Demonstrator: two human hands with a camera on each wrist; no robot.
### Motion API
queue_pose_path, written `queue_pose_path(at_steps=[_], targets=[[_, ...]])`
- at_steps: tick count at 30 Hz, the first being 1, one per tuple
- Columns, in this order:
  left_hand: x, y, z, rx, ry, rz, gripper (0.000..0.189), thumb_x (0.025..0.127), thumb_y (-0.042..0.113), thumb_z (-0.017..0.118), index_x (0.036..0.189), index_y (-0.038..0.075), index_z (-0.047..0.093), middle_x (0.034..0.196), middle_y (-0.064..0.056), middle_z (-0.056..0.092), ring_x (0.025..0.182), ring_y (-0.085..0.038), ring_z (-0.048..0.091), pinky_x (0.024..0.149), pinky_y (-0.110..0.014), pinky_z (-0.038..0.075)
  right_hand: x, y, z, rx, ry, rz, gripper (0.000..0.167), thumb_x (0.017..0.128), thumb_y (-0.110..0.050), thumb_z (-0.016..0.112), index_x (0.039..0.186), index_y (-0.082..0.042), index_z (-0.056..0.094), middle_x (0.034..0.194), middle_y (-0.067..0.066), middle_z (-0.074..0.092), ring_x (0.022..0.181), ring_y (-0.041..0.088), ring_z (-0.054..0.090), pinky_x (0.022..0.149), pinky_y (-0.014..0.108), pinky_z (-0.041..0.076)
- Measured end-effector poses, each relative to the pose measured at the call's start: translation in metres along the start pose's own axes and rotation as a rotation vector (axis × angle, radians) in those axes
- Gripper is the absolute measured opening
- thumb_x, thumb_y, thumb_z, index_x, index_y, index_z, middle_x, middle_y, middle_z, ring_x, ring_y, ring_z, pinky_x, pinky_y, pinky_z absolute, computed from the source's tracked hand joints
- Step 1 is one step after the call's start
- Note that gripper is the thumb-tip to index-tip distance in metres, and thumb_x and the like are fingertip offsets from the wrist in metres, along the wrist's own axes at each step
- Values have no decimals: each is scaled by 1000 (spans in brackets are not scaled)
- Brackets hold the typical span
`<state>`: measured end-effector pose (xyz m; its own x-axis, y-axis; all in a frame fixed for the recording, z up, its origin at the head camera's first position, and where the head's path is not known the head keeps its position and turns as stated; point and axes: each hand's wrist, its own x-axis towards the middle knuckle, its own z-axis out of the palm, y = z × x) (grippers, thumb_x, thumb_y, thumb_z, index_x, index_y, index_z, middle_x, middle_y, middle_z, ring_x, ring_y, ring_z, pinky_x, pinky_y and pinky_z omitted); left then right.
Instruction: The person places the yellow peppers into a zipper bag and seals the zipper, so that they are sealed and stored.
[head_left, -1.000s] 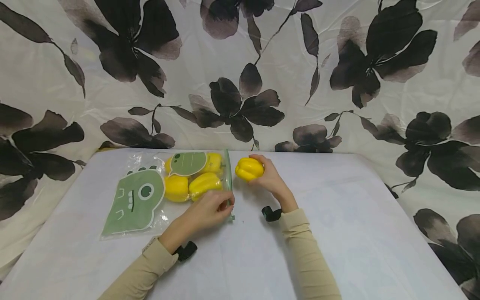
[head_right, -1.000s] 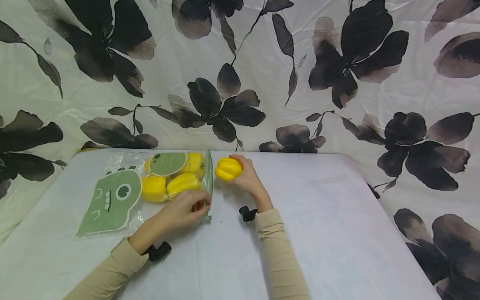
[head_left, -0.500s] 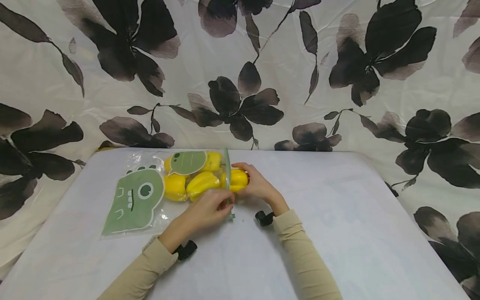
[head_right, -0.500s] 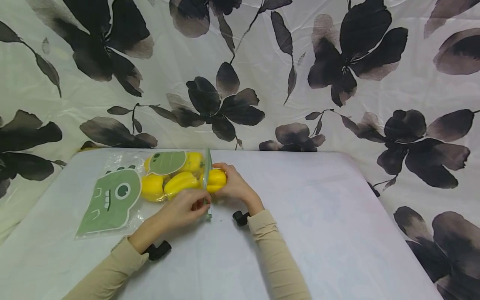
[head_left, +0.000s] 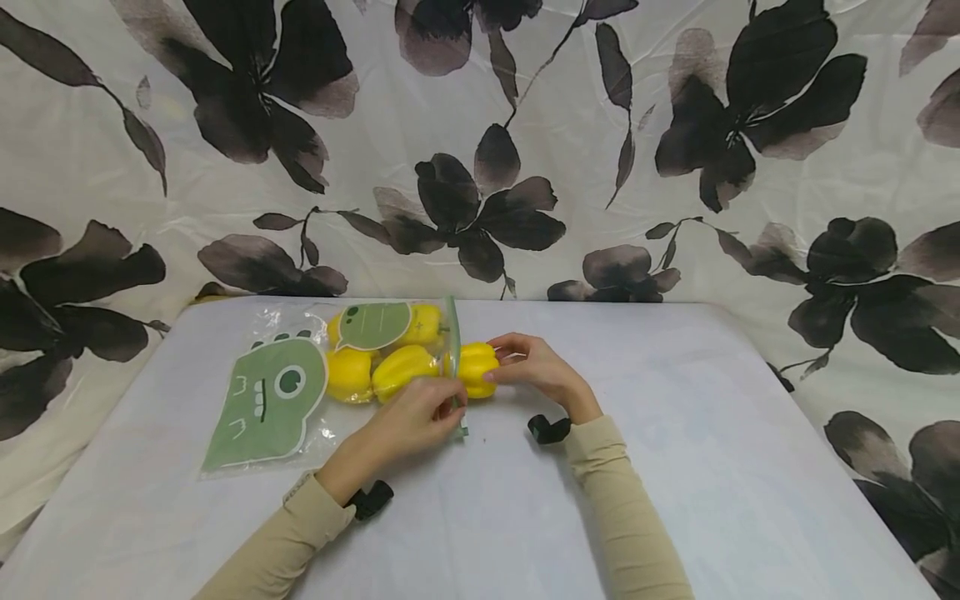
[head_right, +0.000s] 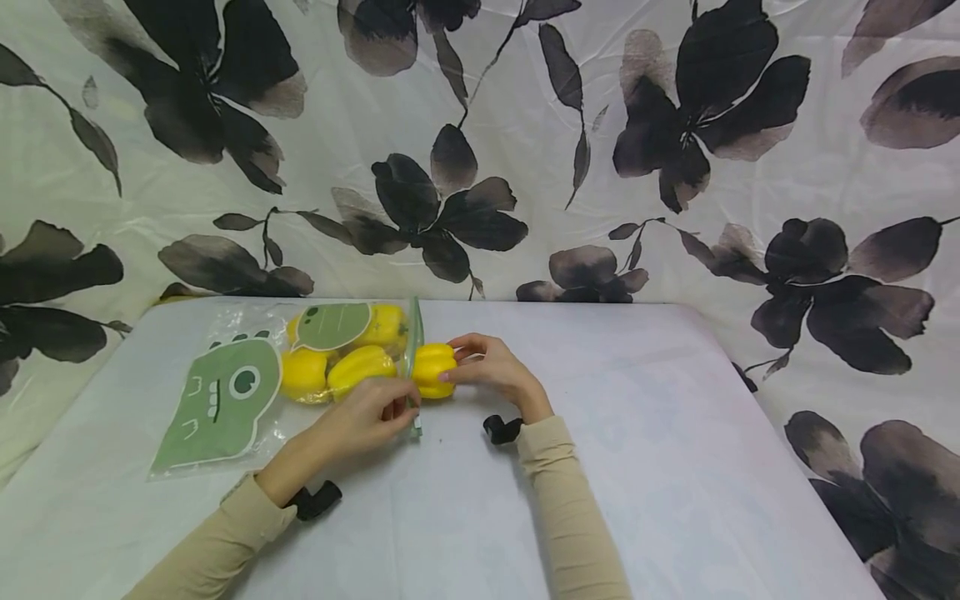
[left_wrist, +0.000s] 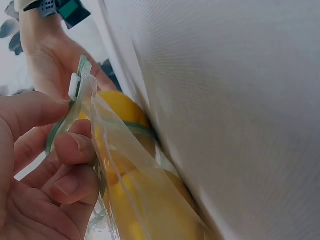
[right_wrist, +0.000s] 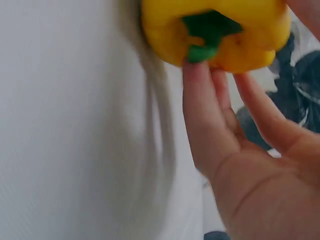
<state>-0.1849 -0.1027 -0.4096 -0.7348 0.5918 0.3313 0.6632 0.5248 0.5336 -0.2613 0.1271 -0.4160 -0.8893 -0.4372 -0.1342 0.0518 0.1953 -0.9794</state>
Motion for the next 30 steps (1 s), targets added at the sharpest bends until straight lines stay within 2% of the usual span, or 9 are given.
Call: queue_pose_path(at_steps=[4,9,12,18,20,25,30], targets=[[0,1,0,0,4,2,6,86,3,70,90,7,67,68,7,50,63,-9,46,58,-23,42,1,-2,9,-9,53,-20,51,83,-11,78,130,-4,59,115,16,62,94,24,64,83,36,56],[0,1,0,-5,7,0,6,86,3,70,91,6,67,68,6,50,63,-10,46,57,-22,42,2,-2,17,31,79,-18,50,84,-11,76,131,-5,57,114,18,64,96,23,64,86,35,55],[0,2,0,-9,11,-6,7,86,3,70,91,6,67,68,7,50,62,-8,46,56,-22,42,2,-1,19,62,36,-28,47,85,-7,73,130,-2,57,117,18,66,101,22,65,90,33,52],[0,2,0,-8,19,-8,7,86,2,69,91,6,67,68,9,49,61,-5,44,55,-21,42,3,3,20,164,-113,-69,47,88,5,64,133,6,52,124,21,64,106,21,66,95,37,51],[0,2,0,-11,17,-12,7,87,3,69,92,6,67,68,9,49,61,-5,44,55,-22,41,3,2,19,171,-132,-64,47,88,7,62,134,9,51,125,23,63,106,22,67,95,37,51],[1,2,-1,-16,21,-14,7,87,3,69,92,6,67,69,8,50,62,-7,45,56,-22,42,-1,-3,16,36,-113,-21,42,88,5,60,129,11,56,119,27,65,102,26,68,89,35,54],[1,1,-1,-14,26,-14,7,86,2,69,92,6,67,70,8,51,63,-7,46,57,-22,44,-4,-9,12,-49,-189,7,46,84,8,55,130,10,58,119,27,65,109,37,65,84,34,55]])
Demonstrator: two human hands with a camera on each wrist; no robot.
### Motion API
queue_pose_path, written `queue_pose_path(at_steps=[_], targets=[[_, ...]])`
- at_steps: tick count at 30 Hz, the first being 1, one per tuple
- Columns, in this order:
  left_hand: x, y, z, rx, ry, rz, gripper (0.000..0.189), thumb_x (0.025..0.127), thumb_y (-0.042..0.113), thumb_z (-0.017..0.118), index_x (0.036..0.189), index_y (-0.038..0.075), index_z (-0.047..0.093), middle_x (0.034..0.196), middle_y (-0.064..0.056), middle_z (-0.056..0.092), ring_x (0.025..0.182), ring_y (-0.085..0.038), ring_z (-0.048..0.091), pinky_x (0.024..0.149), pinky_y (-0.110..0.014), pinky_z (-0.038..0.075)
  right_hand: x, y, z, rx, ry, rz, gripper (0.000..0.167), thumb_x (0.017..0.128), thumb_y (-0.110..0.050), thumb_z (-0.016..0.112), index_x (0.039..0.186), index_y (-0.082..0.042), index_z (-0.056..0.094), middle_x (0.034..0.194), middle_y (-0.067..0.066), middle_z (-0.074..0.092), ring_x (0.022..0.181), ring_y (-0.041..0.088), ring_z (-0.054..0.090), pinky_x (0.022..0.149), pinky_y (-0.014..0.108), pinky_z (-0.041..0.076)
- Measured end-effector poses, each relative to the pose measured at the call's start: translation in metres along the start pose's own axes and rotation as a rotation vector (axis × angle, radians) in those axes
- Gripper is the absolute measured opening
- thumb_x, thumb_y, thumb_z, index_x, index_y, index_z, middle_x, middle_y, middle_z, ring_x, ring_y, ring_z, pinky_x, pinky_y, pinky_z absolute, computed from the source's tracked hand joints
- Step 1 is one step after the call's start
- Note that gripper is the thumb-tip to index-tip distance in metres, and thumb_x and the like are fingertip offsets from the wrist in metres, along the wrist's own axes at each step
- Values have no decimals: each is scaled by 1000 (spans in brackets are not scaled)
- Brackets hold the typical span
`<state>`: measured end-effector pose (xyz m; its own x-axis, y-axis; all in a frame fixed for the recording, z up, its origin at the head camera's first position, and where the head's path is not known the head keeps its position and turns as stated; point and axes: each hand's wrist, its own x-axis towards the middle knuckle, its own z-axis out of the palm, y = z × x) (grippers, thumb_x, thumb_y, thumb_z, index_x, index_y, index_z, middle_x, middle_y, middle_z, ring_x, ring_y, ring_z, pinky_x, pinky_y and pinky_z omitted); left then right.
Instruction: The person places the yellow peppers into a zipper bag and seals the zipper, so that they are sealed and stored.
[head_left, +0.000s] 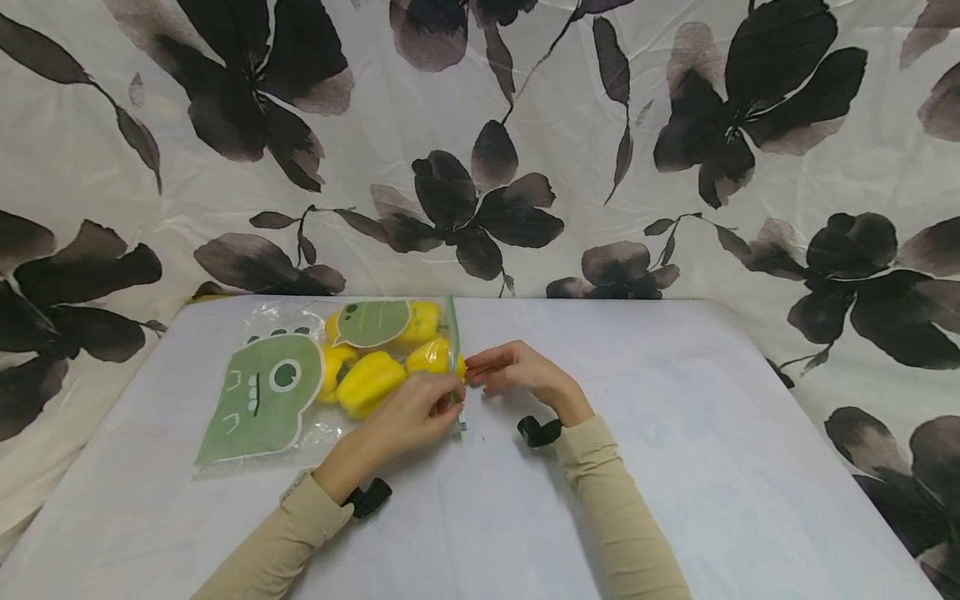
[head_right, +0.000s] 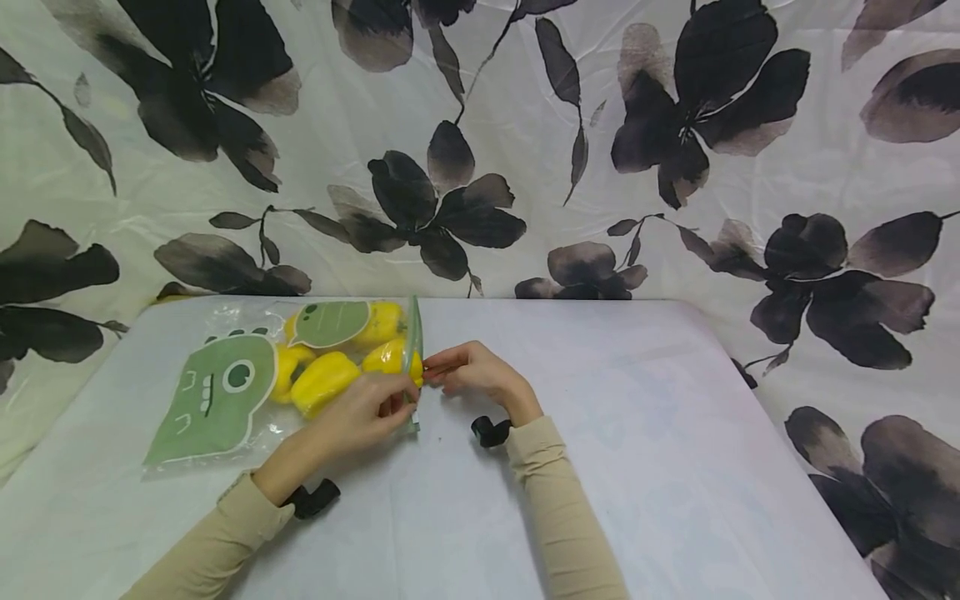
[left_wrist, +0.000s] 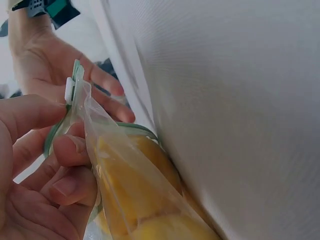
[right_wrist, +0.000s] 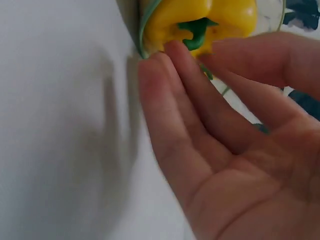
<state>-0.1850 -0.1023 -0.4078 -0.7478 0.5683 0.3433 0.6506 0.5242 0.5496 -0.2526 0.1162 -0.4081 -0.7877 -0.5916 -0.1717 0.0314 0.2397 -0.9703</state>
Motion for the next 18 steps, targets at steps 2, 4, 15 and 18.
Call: queue_pose_path(at_steps=[2,4,15,18], targets=[[0,0,0,-1,3,-4,8,86,2,69,92,7,67,70,7,51,64,-8,46,57,-22,43,0,0,0,2,-25,0,48,82,10,53,130,11,57,120,27,65,112,38,63,84,34,55],[0,0,1,-4,9,-8,8,86,1,69,92,7,67,70,7,51,64,-8,46,57,-22,43,1,2,0,13,-30,0,49,81,11,51,130,11,58,119,27,65,112,37,63,83,35,55],[0,2,7,-3,60,-25,12,86,1,70,97,6,64,71,5,50,66,-10,45,57,-23,42,3,8,6,48,-62,-2,52,80,13,46,132,12,55,125,20,63,102,29,60,81,33,55],[0,1,8,-1,57,-28,12,87,1,69,97,6,64,71,6,49,65,-9,45,58,-23,41,4,11,6,54,-70,5,52,82,13,47,133,11,54,120,18,65,97,25,59,81,31,54]])
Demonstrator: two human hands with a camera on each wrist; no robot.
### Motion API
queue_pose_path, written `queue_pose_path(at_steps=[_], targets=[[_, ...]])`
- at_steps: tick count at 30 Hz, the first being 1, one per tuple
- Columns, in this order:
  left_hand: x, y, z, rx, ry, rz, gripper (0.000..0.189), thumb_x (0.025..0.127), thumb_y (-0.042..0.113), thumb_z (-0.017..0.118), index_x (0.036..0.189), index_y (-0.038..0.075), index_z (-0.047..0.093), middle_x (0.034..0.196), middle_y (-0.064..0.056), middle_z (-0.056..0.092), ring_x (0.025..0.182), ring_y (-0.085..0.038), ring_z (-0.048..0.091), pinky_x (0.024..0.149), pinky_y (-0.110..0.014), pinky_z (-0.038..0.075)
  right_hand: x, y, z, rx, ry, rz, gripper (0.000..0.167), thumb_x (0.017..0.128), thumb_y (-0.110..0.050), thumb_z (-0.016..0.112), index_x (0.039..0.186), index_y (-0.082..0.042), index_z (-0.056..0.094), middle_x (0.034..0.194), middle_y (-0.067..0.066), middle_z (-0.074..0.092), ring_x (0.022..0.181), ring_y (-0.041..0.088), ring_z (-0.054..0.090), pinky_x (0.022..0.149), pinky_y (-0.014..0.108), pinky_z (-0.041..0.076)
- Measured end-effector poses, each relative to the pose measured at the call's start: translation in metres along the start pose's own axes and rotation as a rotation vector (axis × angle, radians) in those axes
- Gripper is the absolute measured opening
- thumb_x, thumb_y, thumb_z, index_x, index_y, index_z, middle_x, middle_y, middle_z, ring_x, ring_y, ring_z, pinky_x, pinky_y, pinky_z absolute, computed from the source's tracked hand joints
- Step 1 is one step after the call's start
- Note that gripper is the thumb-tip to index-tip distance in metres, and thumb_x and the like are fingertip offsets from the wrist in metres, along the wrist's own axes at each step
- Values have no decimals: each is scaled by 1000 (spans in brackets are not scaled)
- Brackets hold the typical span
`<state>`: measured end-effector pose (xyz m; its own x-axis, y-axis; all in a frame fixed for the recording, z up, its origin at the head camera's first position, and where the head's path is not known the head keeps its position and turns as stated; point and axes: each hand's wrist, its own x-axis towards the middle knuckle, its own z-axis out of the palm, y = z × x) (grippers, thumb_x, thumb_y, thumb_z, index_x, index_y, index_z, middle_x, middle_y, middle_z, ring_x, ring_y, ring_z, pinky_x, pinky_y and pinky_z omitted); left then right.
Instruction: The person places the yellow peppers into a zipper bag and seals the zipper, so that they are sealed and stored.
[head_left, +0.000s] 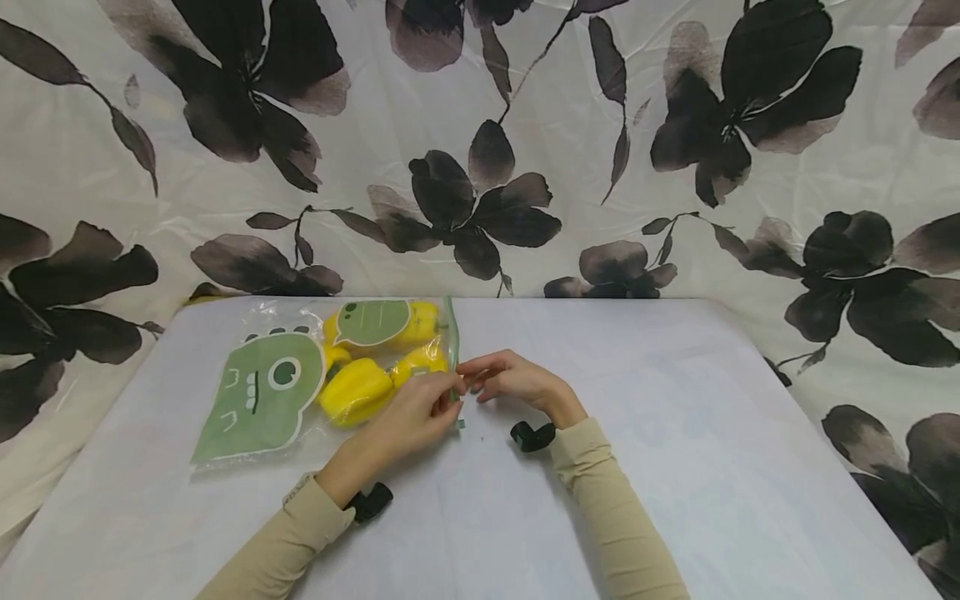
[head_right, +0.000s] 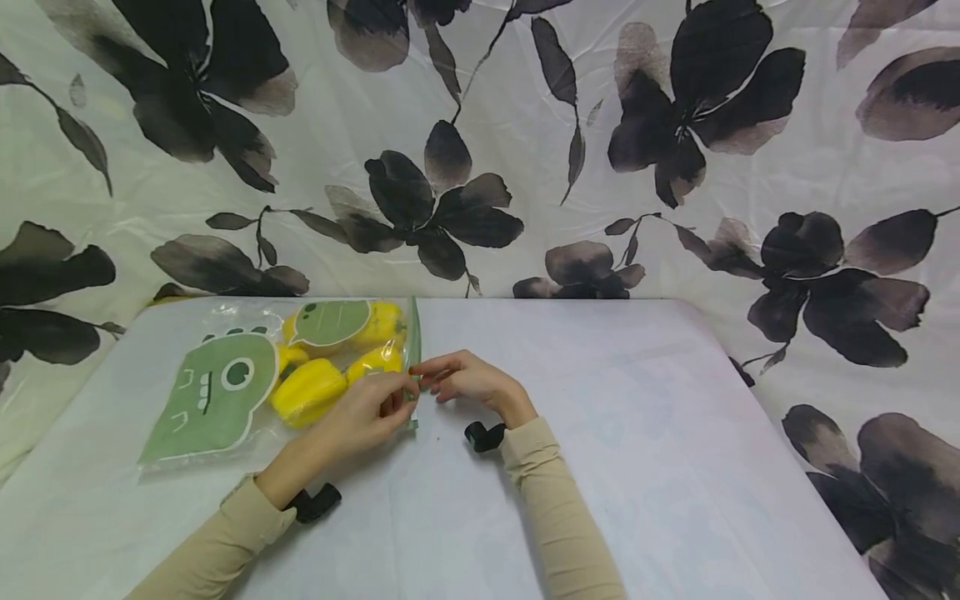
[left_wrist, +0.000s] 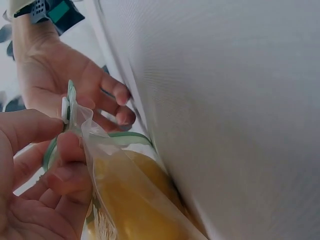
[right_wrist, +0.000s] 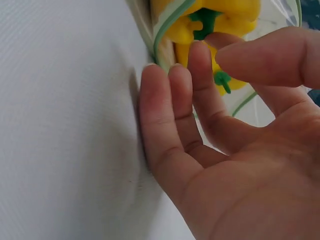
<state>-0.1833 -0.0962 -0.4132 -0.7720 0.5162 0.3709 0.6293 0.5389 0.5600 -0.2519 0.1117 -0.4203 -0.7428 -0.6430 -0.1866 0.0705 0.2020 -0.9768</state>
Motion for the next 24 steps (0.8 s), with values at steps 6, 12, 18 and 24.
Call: queue_pose_path(at_steps=[6,12,18,24], targets=[[0,1,0,-5,5,-1,12,87,1,69,97,4,64,70,6,48,64,-9,44,57,-23,41,2,5,0,-12,-30,-18,50,84,13,47,134,13,52,110,9,66,95,20,57,83,27,50],[-1,2,1,-9,14,8,14,86,0,69,99,4,64,72,6,49,65,-9,45,56,-22,43,5,9,1,-46,-64,-67,48,83,12,49,131,13,54,109,4,65,95,18,55,83,25,46],[-1,1,-3,-33,-11,1,30,88,1,68,117,1,63,69,7,50,61,-7,45,55,-22,44,6,8,3,-23,-40,-42,47,88,9,48,135,10,52,107,7,63,97,17,55,86,27,47],[-8,9,-18,-160,-42,-114,42,90,3,66,132,7,58,73,6,56,60,-9,51,56,-24,48,-5,-3,2,-108,82,-72,34,90,1,52,124,6,58,106,23,64,91,26,59,81,36,51]])
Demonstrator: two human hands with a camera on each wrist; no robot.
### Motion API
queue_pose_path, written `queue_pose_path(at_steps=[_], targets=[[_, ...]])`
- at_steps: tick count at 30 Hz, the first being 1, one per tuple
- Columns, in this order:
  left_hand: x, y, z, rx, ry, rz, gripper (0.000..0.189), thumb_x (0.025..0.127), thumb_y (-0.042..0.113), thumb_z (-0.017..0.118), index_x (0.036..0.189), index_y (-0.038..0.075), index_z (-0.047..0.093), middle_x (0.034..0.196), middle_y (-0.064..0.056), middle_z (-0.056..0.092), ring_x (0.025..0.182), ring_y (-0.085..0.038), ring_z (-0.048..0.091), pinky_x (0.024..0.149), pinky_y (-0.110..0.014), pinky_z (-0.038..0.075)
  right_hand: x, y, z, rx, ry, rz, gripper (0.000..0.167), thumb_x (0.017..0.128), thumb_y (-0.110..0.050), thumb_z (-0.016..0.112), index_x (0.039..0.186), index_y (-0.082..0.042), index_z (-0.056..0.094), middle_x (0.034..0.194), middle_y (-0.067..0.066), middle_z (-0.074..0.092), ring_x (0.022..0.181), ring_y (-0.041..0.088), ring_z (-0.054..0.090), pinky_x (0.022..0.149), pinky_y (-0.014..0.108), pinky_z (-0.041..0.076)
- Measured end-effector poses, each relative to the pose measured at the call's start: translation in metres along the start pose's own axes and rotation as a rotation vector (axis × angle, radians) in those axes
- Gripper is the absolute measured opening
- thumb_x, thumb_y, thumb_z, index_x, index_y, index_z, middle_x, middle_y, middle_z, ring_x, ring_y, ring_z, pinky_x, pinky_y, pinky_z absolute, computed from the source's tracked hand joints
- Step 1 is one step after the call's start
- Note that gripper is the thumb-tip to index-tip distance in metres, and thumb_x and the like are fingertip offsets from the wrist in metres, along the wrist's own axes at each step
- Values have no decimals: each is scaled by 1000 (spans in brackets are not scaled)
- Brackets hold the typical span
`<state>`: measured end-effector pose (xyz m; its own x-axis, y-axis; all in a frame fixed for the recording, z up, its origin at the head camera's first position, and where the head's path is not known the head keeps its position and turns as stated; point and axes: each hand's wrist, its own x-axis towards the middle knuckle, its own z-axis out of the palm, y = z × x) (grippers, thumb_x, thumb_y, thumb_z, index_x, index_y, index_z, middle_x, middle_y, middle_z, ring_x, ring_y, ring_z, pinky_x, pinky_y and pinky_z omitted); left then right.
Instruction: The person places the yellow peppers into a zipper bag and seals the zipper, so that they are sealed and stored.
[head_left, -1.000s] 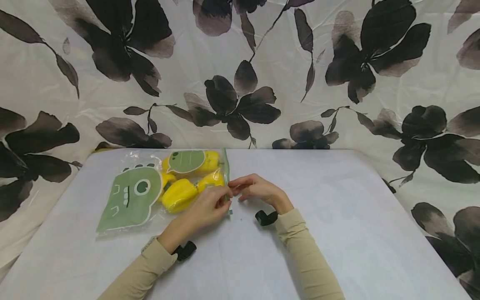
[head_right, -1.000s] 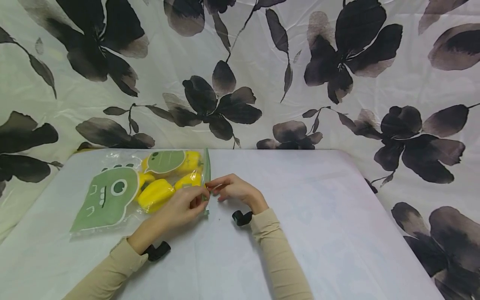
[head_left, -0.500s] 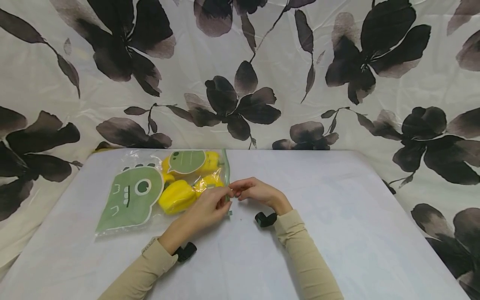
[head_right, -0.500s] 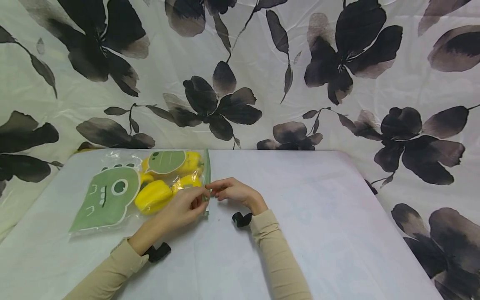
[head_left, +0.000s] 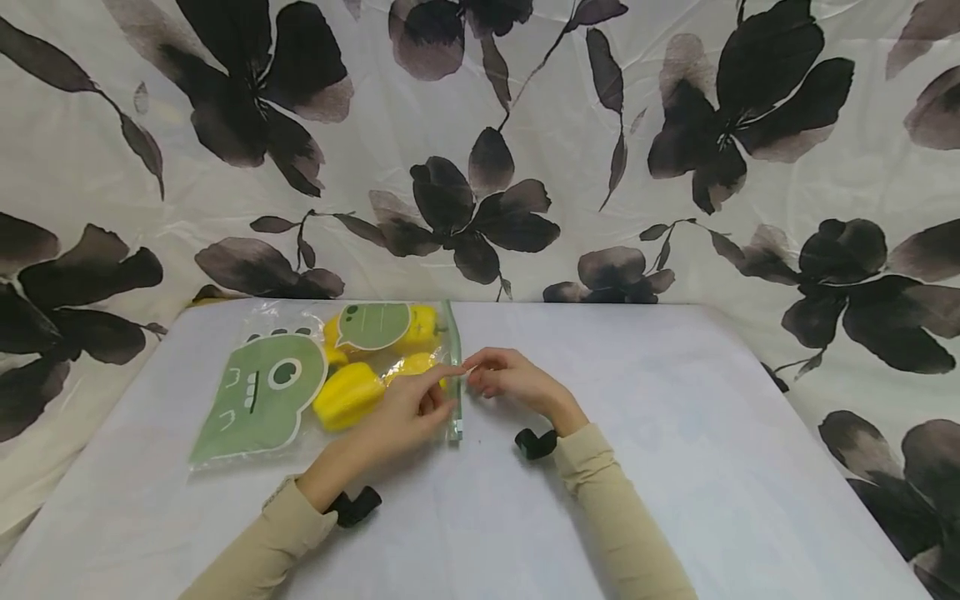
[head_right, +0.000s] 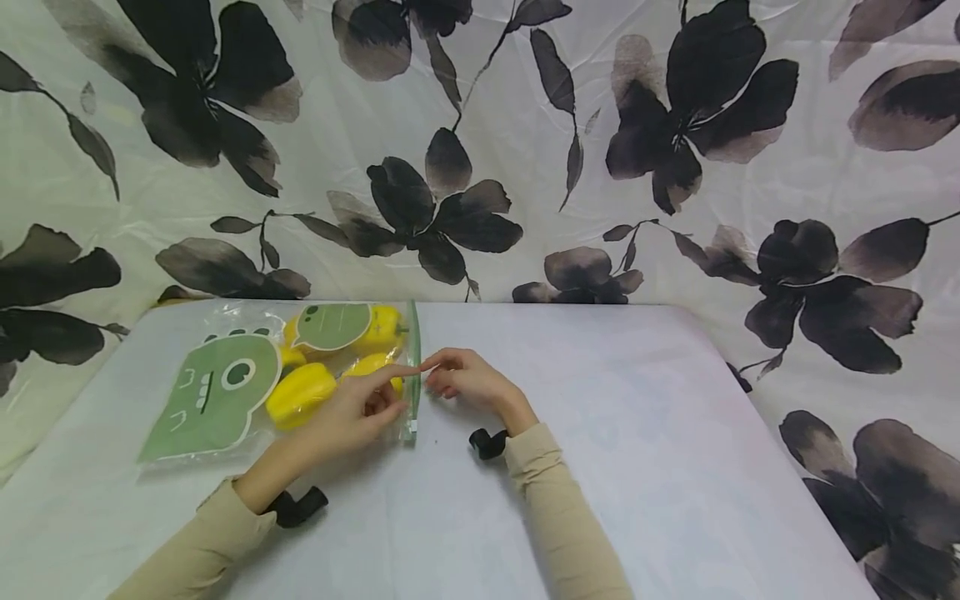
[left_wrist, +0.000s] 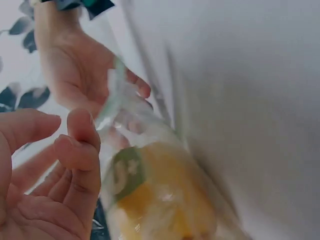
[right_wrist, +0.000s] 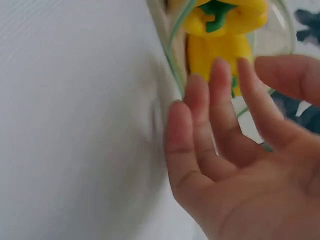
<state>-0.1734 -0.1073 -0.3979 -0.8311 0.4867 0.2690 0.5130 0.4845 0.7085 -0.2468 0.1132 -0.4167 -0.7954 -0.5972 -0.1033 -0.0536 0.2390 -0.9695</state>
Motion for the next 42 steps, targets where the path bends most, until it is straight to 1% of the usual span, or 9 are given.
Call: queue_pose_path(at_steps=[4,7,11,15,19,25,28,32,42], targets=[[-14,4,-8,-256,-28,-166,37,95,3,62,132,7,57,70,-3,60,52,-17,53,49,-26,47,-11,-9,-3,-101,-5,-75,22,92,-1,56,113,3,60,100,22,68,89,38,62,77,40,50],[-29,5,-9,-496,-64,-327,40,99,5,56,138,3,50,69,-10,63,48,-18,54,46,-26,46,-20,-13,-2,-164,-145,-111,22,95,-3,58,116,-1,62,103,20,70,93,41,64,80,42,49],[-47,9,-2,-761,-109,-547,51,100,12,51,149,8,37,76,-12,68,48,-14,56,46,-23,46,-29,-12,5,-186,-347,-91,35,97,-6,55,131,-8,61,119,14,67,100,36,64,83,41,50],[-55,12,15,-922,-130,-656,62,98,16,51,154,19,26,90,-14,70,53,-15,61,49,-23,49,-30,-3,11,-139,-395,-40,41,96,-5,53,136,-9,59,124,8,66,101,31,65,83,37,51],[-51,11,36,-998,-41,-649,62,99,14,49,154,22,21,103,-15,66,65,-19,67,58,-26,52,-27,5,11,-59,-340,-39,36,96,-6,56,130,-4,64,117,11,69,96,32,65,83,41,54],[-36,11,58,-1026,319,-638,41,98,5,50,138,8,44,99,-14,59,68,-17,59,61,-24,49,-23,7,16,47,-229,-49,28,95,-7,63,121,1,69,106,12,73,86,34,67,80,41,55],[-33,8,62,-1016,435,-627,30,97,1,53,126,2,52,88,-10,58,65,-16,56,59,-23,49,-22,6,22,35,-181,-39,24,93,-7,66,115,0,71,100,7,73,82,28,66,77,37,55],[-32,3,69,-979,502,-582,23,92,-6,59,114,-3,55,81,-8,59,60,-17,58,56,-24,50,-20,4,30,20,-135,-35,17,90,-3,68,105,4,71,87,6,73,74,19,64,70,31,54],[-30,-3,76,-946,527,-532,21,86,-11,64,104,-5,55,73,-9,58,54,-14,57,50,-22,48,-18,4,36,2,-22,-25,9,85,-1,71,93,5,73,76,6,71,65,18,61,63,28,50]])
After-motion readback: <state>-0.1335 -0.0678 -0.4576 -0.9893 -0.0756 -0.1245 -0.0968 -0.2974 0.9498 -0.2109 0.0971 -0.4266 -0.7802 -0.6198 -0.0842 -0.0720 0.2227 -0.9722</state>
